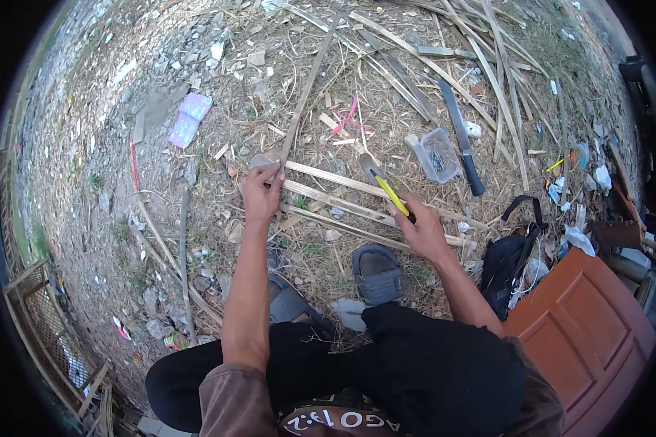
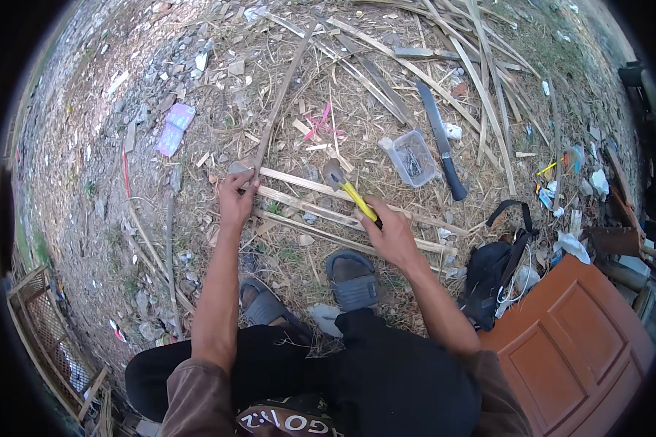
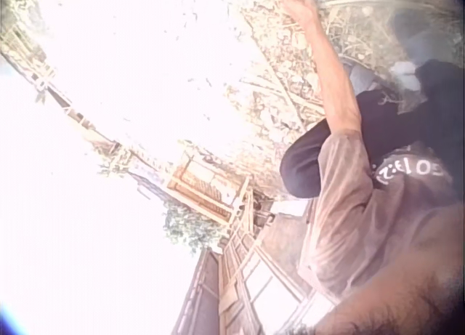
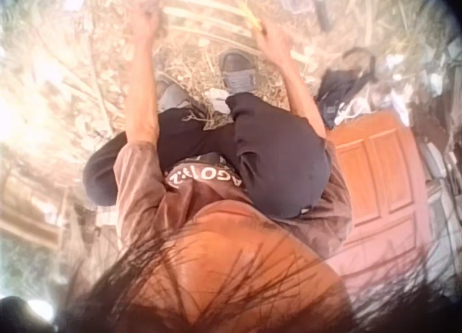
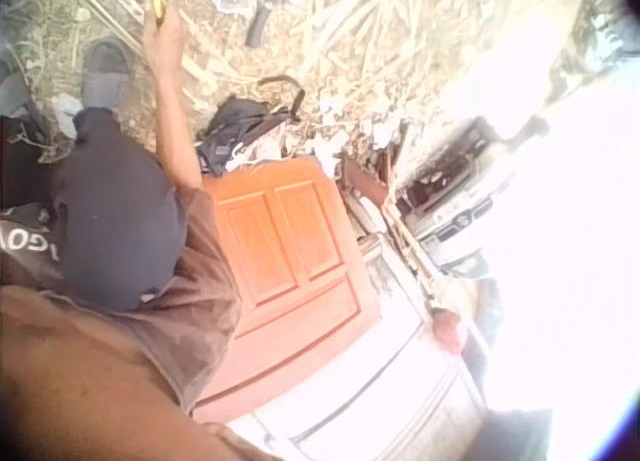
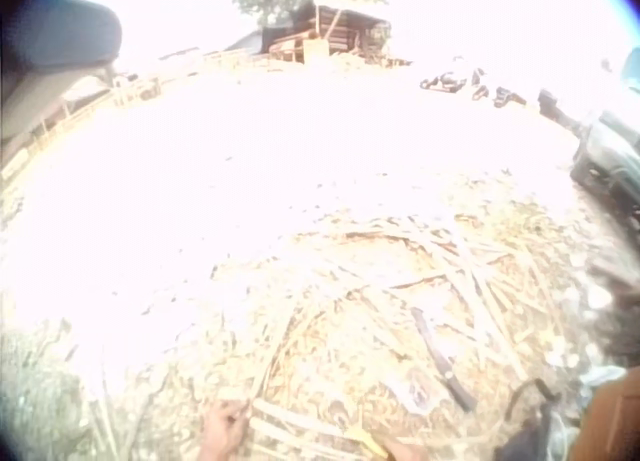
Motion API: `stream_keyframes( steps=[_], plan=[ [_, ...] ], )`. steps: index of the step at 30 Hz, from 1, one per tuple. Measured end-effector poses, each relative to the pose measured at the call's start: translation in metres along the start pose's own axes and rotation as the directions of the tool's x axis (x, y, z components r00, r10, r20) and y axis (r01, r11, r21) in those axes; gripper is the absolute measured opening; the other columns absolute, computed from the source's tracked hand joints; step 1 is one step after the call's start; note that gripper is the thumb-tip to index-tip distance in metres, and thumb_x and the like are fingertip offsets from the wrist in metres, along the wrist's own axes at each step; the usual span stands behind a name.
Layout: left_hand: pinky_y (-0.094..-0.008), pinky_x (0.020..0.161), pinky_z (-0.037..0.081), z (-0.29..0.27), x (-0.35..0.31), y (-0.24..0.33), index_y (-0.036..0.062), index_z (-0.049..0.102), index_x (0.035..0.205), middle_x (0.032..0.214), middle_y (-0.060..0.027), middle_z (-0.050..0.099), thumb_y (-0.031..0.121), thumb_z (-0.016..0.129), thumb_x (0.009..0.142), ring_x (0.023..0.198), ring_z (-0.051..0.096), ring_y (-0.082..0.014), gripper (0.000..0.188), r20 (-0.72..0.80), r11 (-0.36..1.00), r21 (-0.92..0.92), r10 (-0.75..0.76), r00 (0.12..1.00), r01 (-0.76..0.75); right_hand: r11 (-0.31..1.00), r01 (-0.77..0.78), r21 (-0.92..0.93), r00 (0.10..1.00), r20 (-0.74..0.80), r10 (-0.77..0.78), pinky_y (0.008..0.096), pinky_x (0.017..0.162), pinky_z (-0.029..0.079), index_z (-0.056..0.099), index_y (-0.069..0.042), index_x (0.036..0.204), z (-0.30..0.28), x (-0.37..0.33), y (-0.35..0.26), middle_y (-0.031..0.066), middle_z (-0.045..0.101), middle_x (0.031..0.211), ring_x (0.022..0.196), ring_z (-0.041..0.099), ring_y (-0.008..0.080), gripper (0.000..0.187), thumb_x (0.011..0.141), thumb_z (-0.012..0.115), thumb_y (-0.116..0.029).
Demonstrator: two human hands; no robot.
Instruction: The person constructs a wooden frame by positioning thin bamboo strips together and hammering small nails through the joints.
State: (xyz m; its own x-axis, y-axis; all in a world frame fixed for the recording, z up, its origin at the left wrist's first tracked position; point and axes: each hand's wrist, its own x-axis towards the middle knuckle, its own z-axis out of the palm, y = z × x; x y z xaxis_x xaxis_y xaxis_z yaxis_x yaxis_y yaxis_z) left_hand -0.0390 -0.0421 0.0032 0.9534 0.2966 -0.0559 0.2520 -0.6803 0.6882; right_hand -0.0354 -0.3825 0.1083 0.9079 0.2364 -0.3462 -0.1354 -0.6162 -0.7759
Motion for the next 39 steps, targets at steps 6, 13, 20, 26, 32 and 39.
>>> stream_keyframes(
  steps=[6,13,20,26,32,39],
  plan=[
    [-0.038,0.09,0.047,0.004,-0.008,0.004,0.0128,0.076,0.109,0.102,-0.0092,0.07,0.019,0.075,0.083,0.097,0.059,-0.0291,0.027,-0.036,0.998,-0.043,-0.043,0.998,0.042,0.957,0.273,-0.097,0.952,0.167,-0.255,0.0432,0.064,0.049,0.062,-0.006,0.122,0.026,0.047,-0.04,0.0199,0.065,0.076,0.065,0.064,0.0357,0.032,0.096,0.061,-0.025],
    [-0.0364,0.089,0.046,0.006,-0.012,0.014,0.0113,0.077,0.105,0.1,-0.0073,0.071,0.022,0.076,0.083,0.096,0.06,-0.026,0.024,-0.1,0.996,0.084,0.006,0.995,0.002,0.865,0.369,-0.34,0.904,0.346,-0.25,0.0512,0.059,0.045,0.057,-0.01,0.121,0.056,0.086,-0.083,0.0198,0.061,0.069,0.061,0.061,0.0402,0.029,0.099,0.054,-0.029],
    [-0.0371,0.086,0.048,0.003,-0.016,0.013,0.0137,0.077,0.105,0.101,-0.0055,0.071,0.023,0.074,0.085,0.094,0.059,-0.0265,0.023,-0.138,0.997,0.083,0.013,0.99,-0.001,0.772,0.475,-0.422,0.866,0.38,-0.325,0.0537,0.056,0.048,0.054,-0.007,0.118,0.054,0.092,-0.101,0.0227,0.064,0.074,0.064,0.063,0.0431,0.028,0.1,0.052,-0.027],
    [-0.0365,0.083,0.049,0.007,-0.02,0.01,0.0123,0.077,0.103,0.101,-0.0045,0.071,0.019,0.076,0.082,0.092,0.06,-0.0252,0.022,-0.231,0.997,0.015,0.076,0.97,-0.075,0.774,0.535,-0.339,0.843,0.275,-0.462,0.0504,0.054,0.051,0.056,-0.008,0.122,0.067,0.083,-0.093,0.0225,0.068,0.085,0.065,0.065,0.0421,0.029,0.098,0.056,-0.024],
    [-0.0366,0.083,0.05,0.007,-0.018,0.01,0.0136,0.078,0.102,0.101,-0.0045,0.071,0.019,0.076,0.083,0.092,0.061,-0.0258,0.02,-0.19,1.0,0.006,0.024,0.981,-0.024,0.812,0.475,-0.338,0.878,0.25,-0.409,0.0513,0.055,0.05,0.056,-0.009,0.124,0.07,0.083,-0.096,0.0249,0.065,0.078,0.065,0.064,0.0434,0.032,0.098,0.056,-0.027],
    [-0.0371,0.08,0.05,0.01,-0.017,0.011,0.0143,0.078,0.102,0.1,-0.0035,0.071,0.02,0.076,0.083,0.09,0.06,-0.0257,0.02,-0.217,0.997,0.042,0.066,0.974,-0.058,0.843,0.416,-0.34,0.902,0.275,-0.334,0.0513,0.053,0.046,0.054,-0.008,0.124,0.066,0.08,-0.068,0.0232,0.063,0.07,0.064,0.064,0.0439,0.031,0.1,0.055,-0.027]
  ],
)
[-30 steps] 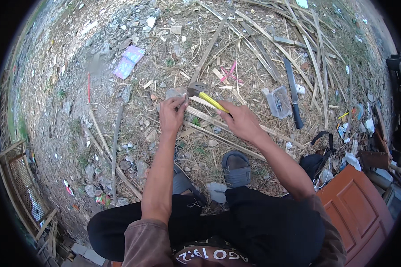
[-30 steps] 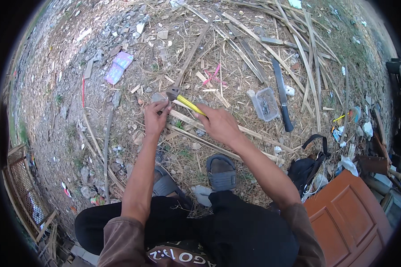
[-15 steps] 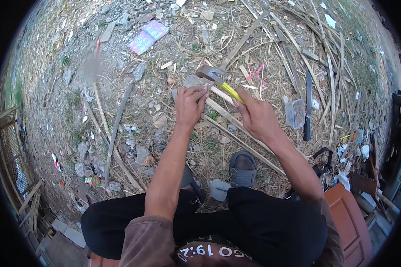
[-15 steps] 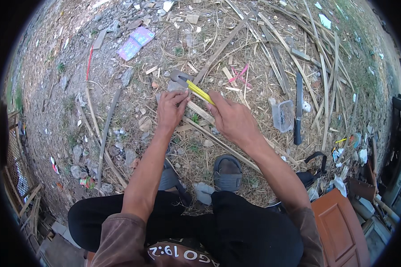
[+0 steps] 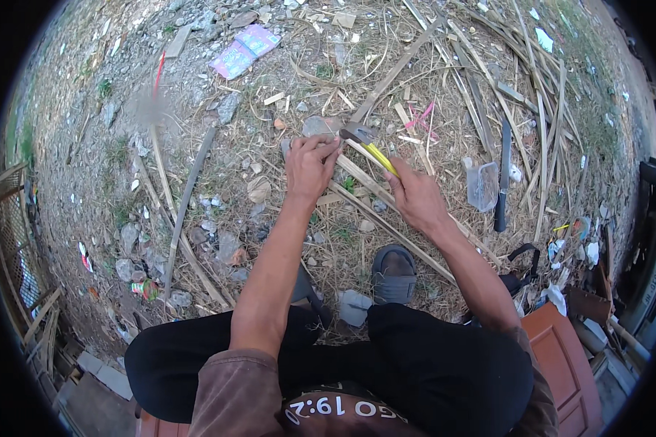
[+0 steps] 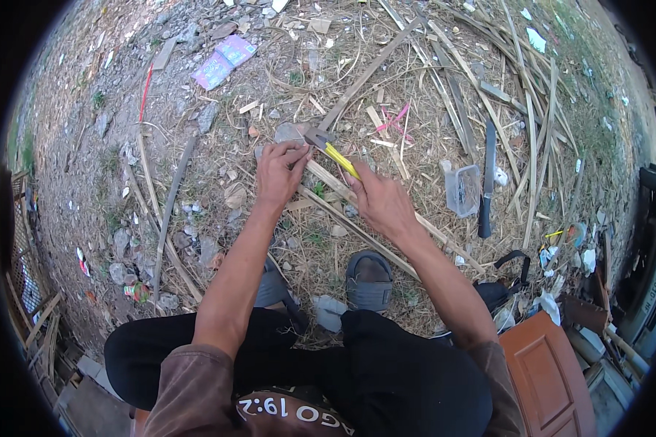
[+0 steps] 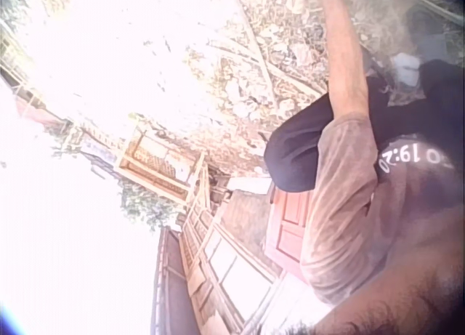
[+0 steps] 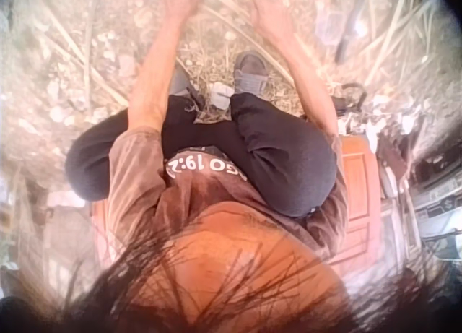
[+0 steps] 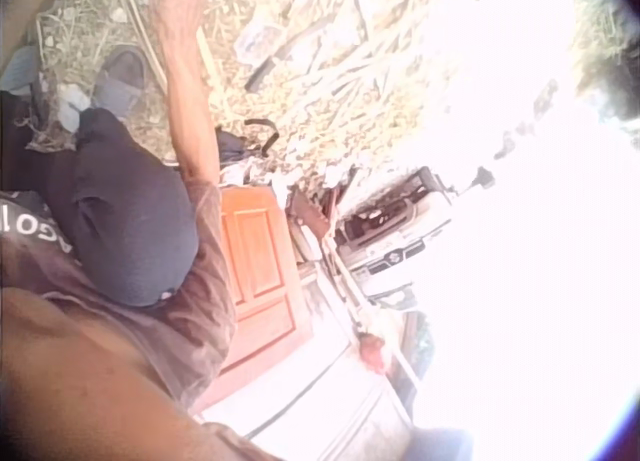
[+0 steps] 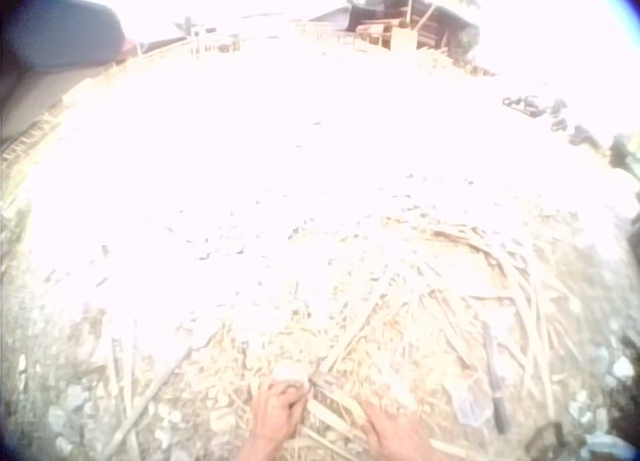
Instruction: The person constructs a wooden frame by positioning thin bamboo strips together and hammering small nails through the joints.
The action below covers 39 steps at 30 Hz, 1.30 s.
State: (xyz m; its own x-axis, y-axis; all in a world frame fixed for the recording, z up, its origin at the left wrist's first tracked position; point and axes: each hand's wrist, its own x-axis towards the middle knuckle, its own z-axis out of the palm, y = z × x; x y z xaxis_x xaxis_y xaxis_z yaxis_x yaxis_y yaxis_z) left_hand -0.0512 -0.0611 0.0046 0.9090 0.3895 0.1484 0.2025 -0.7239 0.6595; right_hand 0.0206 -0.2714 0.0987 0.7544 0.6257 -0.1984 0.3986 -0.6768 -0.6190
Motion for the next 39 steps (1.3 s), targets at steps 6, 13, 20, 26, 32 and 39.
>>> stream_keyframes(
  steps=[6,13,20,26,32,39],
  plan=[
    [-0.0385,0.077,0.046,0.0,-0.003,-0.006,0.019,0.079,0.097,0.102,0.0037,0.071,0.022,0.075,0.083,0.094,0.06,-0.0226,0.014,-0.002,0.999,0.033,-0.01,1.0,0.01,0.982,0.123,0.143,0.986,-0.133,-0.104,0.0479,0.053,0.048,0.054,-0.005,0.123,-0.017,0.0,-0.03,0.0236,0.064,0.074,0.064,0.065,0.0417,0.029,0.1,0.055,-0.022],
    [-0.0381,0.076,0.045,0.007,-0.002,-0.004,0.0182,0.079,0.094,0.1,0.0036,0.071,0.023,0.075,0.083,0.093,0.059,-0.0221,0.012,-0.029,0.999,0.029,0.029,0.999,-0.028,0.999,0.02,-0.037,0.996,-0.088,-0.023,0.0447,0.049,0.047,0.055,-0.005,0.121,-0.001,0.007,-0.002,0.0195,0.062,0.067,0.056,0.064,0.036,0.026,0.099,0.055,-0.02],
    [-0.0363,0.079,0.048,0.002,-0.003,-0.001,0.0162,0.078,0.103,0.102,-0.001,0.07,0.019,0.075,0.083,0.089,0.059,-0.0232,0.02,0.0,1.0,0.024,0.006,1.0,-0.006,0.991,0.131,-0.013,0.985,-0.107,-0.132,0.0476,0.049,0.046,0.055,-0.007,0.118,0.002,-0.003,0.001,0.0194,0.062,0.066,0.058,0.063,0.0394,0.023,0.099,0.056,-0.019],
    [-0.0363,0.079,0.047,-0.003,-0.005,-0.001,0.0169,0.078,0.103,0.102,-0.0002,0.07,0.021,0.075,0.084,0.09,0.059,-0.0232,0.019,-0.01,0.998,0.06,0.031,0.999,-0.031,0.982,0.065,0.177,0.988,-0.151,-0.038,0.0458,0.049,0.045,0.054,-0.005,0.118,-0.005,-0.011,-0.024,0.0206,0.06,0.066,0.057,0.063,0.0408,0.024,0.099,0.056,-0.019],
    [-0.0364,0.082,0.046,0.002,-0.005,0.0,0.0178,0.079,0.102,0.103,-0.0001,0.07,0.022,0.075,0.084,0.094,0.059,-0.0228,0.019,0.027,0.999,0.048,-0.024,0.999,0.023,0.993,-0.056,0.106,0.997,-0.055,0.062,0.0459,0.05,0.045,0.053,-0.002,0.115,0.032,-0.006,-0.003,0.0216,0.059,0.065,0.059,0.062,0.0425,0.023,0.1,0.055,-0.018],
    [-0.0378,0.08,0.045,0.006,-0.007,-0.004,0.0184,0.079,0.095,0.101,0.002,0.07,0.021,0.076,0.083,0.094,0.058,-0.0232,0.013,-0.028,1.0,0.02,0.007,1.0,-0.006,0.967,0.037,0.253,0.97,-0.242,0.026,0.0515,0.05,0.042,0.049,-0.002,0.107,0.03,-0.023,-0.012,0.0234,0.057,0.061,0.055,0.059,0.0449,0.02,0.1,0.054,-0.02]
  ],
)
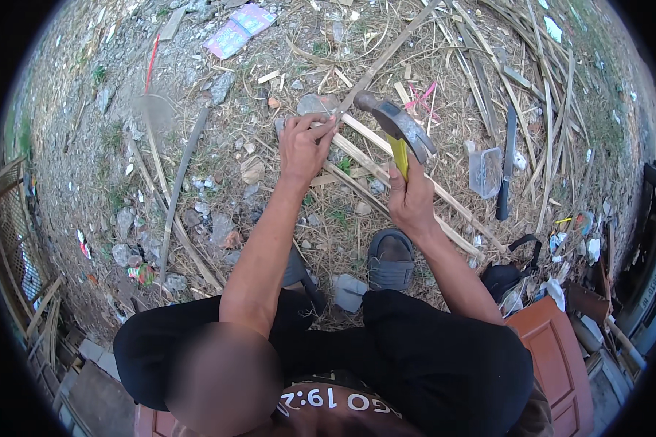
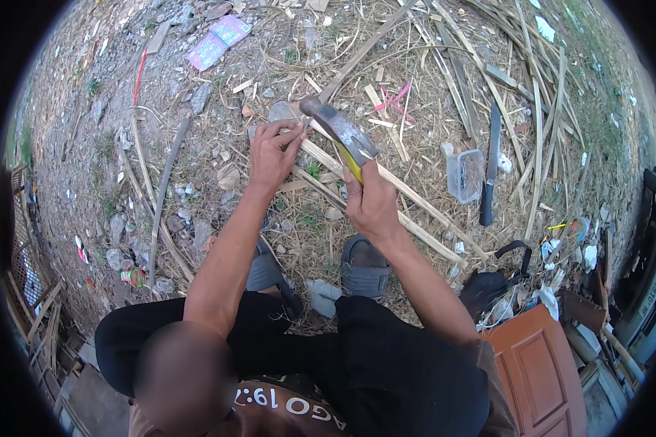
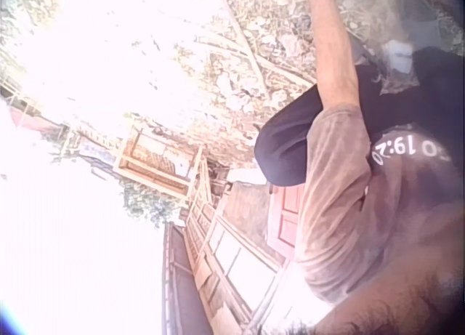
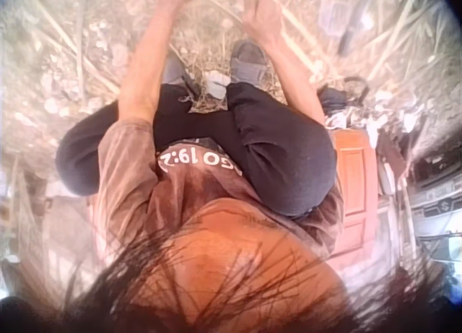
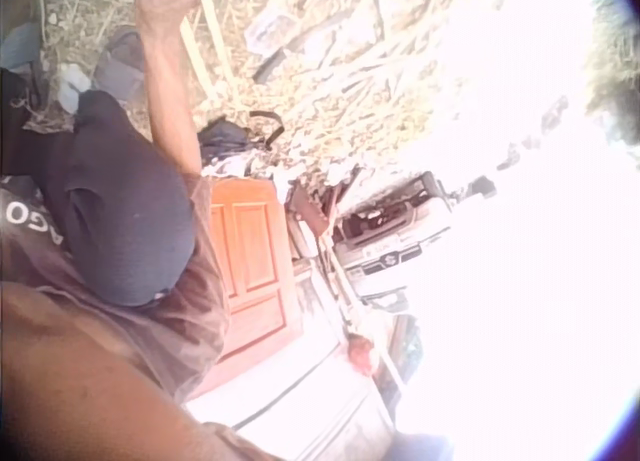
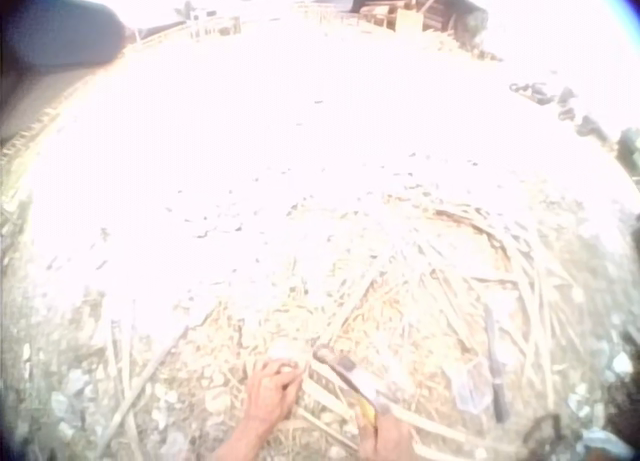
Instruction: The person constructs a wooden frame by positioning thin bamboo strips together and hammering small nails through the joints.
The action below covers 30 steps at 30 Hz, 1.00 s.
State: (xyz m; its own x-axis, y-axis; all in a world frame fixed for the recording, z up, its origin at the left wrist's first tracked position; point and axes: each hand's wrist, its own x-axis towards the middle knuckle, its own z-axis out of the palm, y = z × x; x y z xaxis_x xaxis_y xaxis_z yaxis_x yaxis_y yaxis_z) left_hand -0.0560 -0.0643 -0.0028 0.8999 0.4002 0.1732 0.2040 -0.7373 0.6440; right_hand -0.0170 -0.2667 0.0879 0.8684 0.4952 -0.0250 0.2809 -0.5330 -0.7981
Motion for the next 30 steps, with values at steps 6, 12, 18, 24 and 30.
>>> stream_keyframes(
  steps=[6,12,18,24,30],
  plan=[
    [-0.0376,0.082,0.046,-0.004,0.001,-0.003,0.0179,0.079,0.1,0.102,0.0016,0.07,0.021,0.075,0.083,0.095,0.058,-0.0234,0.017,0.025,1.0,0.019,-0.013,1.0,0.013,0.99,-0.14,-0.007,0.986,0.085,0.14,0.052,0.048,0.04,0.047,-0.002,0.106,-0.005,0.018,-0.013,0.0243,0.054,0.059,0.056,0.058,0.0467,0.02,0.103,0.048,-0.022],
    [-0.0375,0.084,0.047,-0.002,0.003,0.0,0.0174,0.079,0.101,0.103,0.0011,0.07,0.021,0.076,0.083,0.094,0.059,-0.0237,0.019,0.008,1.0,0.02,-0.01,1.0,0.01,0.994,0.009,-0.113,0.998,0.066,-0.001,0.0498,0.045,0.04,0.046,-0.001,0.102,0.019,0.008,0.008,0.0214,0.053,0.056,0.053,0.058,0.0439,0.019,0.102,0.05,-0.019],
    [-0.0378,0.08,0.045,0.002,-0.002,0.0,0.0206,0.079,0.099,0.102,0.0052,0.069,0.023,0.075,0.083,0.095,0.058,-0.0211,0.017,0.009,0.999,0.038,0.018,1.0,-0.018,0.999,-0.007,0.042,0.998,-0.06,0.009,0.0529,0.046,0.041,0.044,-0.002,0.095,0.007,0.002,-0.019,0.0226,0.053,0.054,0.051,0.058,0.0447,0.021,0.101,0.052,-0.02],
    [-0.0378,0.08,0.044,0.001,0.002,-0.001,0.0203,0.079,0.099,0.1,0.0043,0.069,0.023,0.075,0.083,0.095,0.058,-0.0219,0.016,-0.013,1.0,0.023,0.006,1.0,-0.006,0.982,-0.131,-0.139,0.979,0.137,0.15,0.0549,0.048,0.04,0.044,-0.002,0.098,0.012,0.016,-0.001,0.023,0.053,0.054,0.053,0.057,0.0474,0.02,0.101,0.051,-0.021],
    [-0.0371,0.08,0.044,0.003,-0.001,-0.003,0.0188,0.08,0.096,0.1,0.0034,0.07,0.021,0.076,0.083,0.093,0.057,-0.0214,0.014,-0.05,1.0,0.007,0.014,0.999,-0.014,0.967,-0.246,-0.069,0.969,-0.043,0.244,0.0504,0.052,0.04,0.046,0.0,0.094,-0.032,-0.006,0.009,0.0254,0.055,0.065,0.059,0.056,0.0476,0.024,0.095,0.062,-0.018]
  ],
)
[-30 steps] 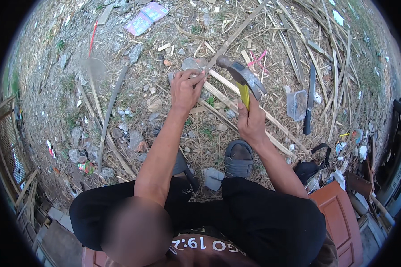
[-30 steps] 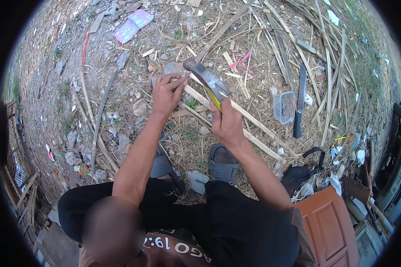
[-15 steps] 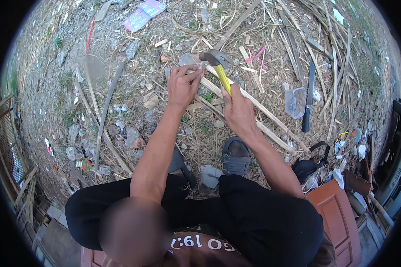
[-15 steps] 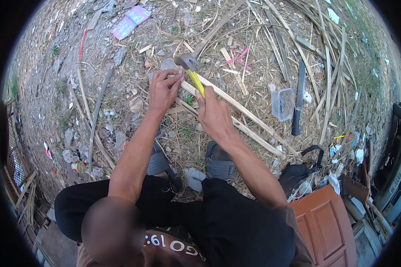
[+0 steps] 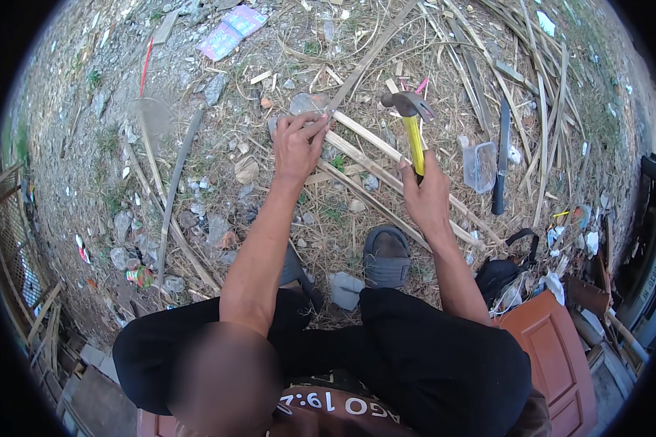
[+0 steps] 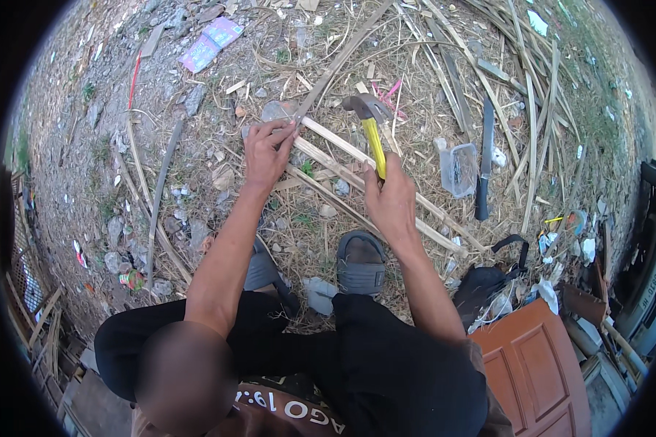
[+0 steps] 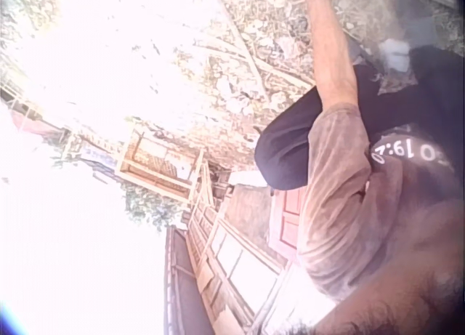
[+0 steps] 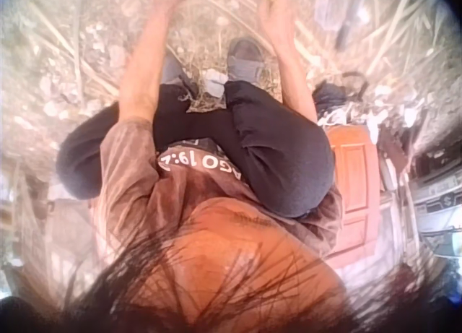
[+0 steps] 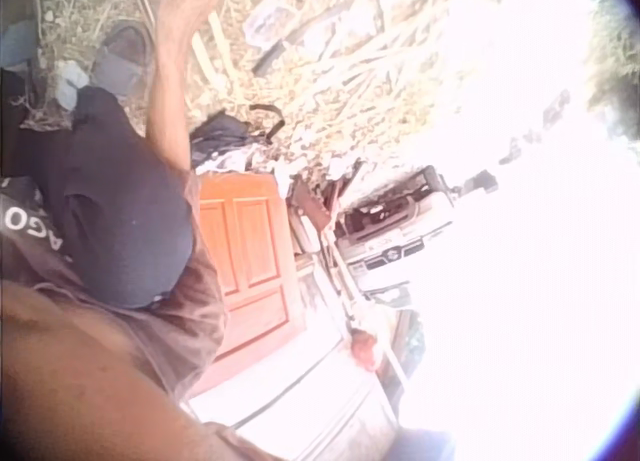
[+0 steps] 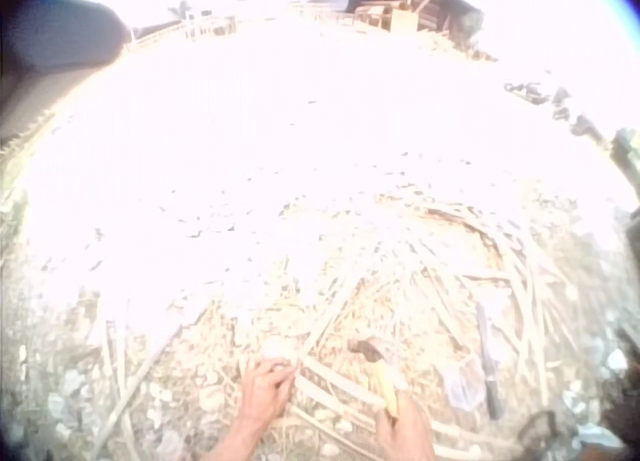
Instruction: The person constructs a wooden frame by positioning thin bamboo strips together and hammering small nails through the joints.
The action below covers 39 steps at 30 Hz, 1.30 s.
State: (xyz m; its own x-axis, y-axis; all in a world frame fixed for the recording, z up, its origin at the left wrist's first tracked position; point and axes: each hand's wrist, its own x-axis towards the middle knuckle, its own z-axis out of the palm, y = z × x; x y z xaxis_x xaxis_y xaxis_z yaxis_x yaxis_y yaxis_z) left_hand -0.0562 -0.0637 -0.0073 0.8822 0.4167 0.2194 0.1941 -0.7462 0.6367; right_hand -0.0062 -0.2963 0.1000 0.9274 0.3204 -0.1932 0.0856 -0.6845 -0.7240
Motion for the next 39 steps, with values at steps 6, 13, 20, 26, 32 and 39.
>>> stream_keyframes(
  steps=[6,13,20,26,32,39],
  plan=[
    [-0.0374,0.09,0.043,-0.005,0.002,0.019,0.0161,0.067,0.126,0.101,-0.0017,0.071,0.02,0.077,0.083,0.098,0.056,-0.0239,0.045,0.126,0.98,-0.03,-0.193,0.973,0.198,0.966,-0.109,-0.234,0.993,0.006,0.114,0.0477,0.063,0.045,0.05,0.001,0.092,-0.032,-0.009,0.07,0.0226,0.058,0.074,0.07,0.058,0.0447,0.042,0.078,0.082,-0.023],
    [-0.0408,0.092,0.04,-0.008,0.001,0.022,0.0107,0.058,0.135,0.099,-0.0015,0.07,0.022,0.077,0.082,0.101,0.056,-0.0253,0.057,0.173,0.996,-0.016,-0.089,0.981,0.093,0.975,-0.122,-0.184,0.99,0.049,0.133,0.0474,0.065,0.048,0.053,0.001,0.093,-0.031,-0.017,0.087,0.022,0.065,0.077,0.072,0.064,0.043,0.034,0.079,0.079,-0.017],
    [-0.0423,0.092,0.039,-0.005,-0.005,0.032,0.0087,0.056,0.136,0.1,-0.0026,0.067,0.021,0.074,0.084,0.103,0.056,-0.0265,0.056,0.19,0.997,-0.002,-0.079,0.979,0.081,0.985,-0.001,-0.171,0.996,0.089,0.016,0.0504,0.068,0.049,0.052,0.0,0.093,-0.023,-0.016,0.101,0.023,0.065,0.08,0.075,0.064,0.0444,0.028,0.081,0.072,-0.014],
    [-0.0426,0.092,0.04,-0.002,-0.006,0.028,0.0076,0.059,0.133,0.101,-0.0047,0.067,0.019,0.074,0.084,0.103,0.057,-0.0271,0.052,0.206,0.998,-0.023,-0.045,0.978,0.051,0.971,-0.01,-0.237,0.992,0.118,0.039,0.0495,0.07,0.05,0.054,-0.001,0.097,-0.029,-0.018,0.102,0.0244,0.066,0.084,0.077,0.064,0.0447,0.029,0.08,0.072,-0.015],
    [-0.0415,0.09,0.043,-0.002,-0.011,0.022,0.007,0.067,0.121,0.101,-0.0083,0.07,0.018,0.073,0.085,0.101,0.059,-0.029,0.038,0.127,0.995,-0.092,-0.037,0.991,0.049,0.994,-0.028,-0.101,0.991,0.128,0.041,0.0446,0.072,0.052,0.061,-0.003,0.105,-0.04,-0.028,0.098,0.0226,0.068,0.088,0.079,0.068,0.0396,0.03,0.08,0.074,-0.015],
    [-0.042,0.09,0.044,0.002,-0.01,0.023,0.0063,0.074,0.107,0.104,-0.0097,0.071,0.018,0.073,0.085,0.103,0.06,-0.0288,0.024,0.135,0.997,-0.053,0.057,0.989,-0.05,0.984,-0.064,-0.166,0.994,0.079,0.078,0.0439,0.071,0.053,0.062,-0.004,0.104,-0.039,-0.03,0.101,0.0219,0.068,0.085,0.078,0.068,0.0396,0.03,0.08,0.075,-0.014]
  ],
)
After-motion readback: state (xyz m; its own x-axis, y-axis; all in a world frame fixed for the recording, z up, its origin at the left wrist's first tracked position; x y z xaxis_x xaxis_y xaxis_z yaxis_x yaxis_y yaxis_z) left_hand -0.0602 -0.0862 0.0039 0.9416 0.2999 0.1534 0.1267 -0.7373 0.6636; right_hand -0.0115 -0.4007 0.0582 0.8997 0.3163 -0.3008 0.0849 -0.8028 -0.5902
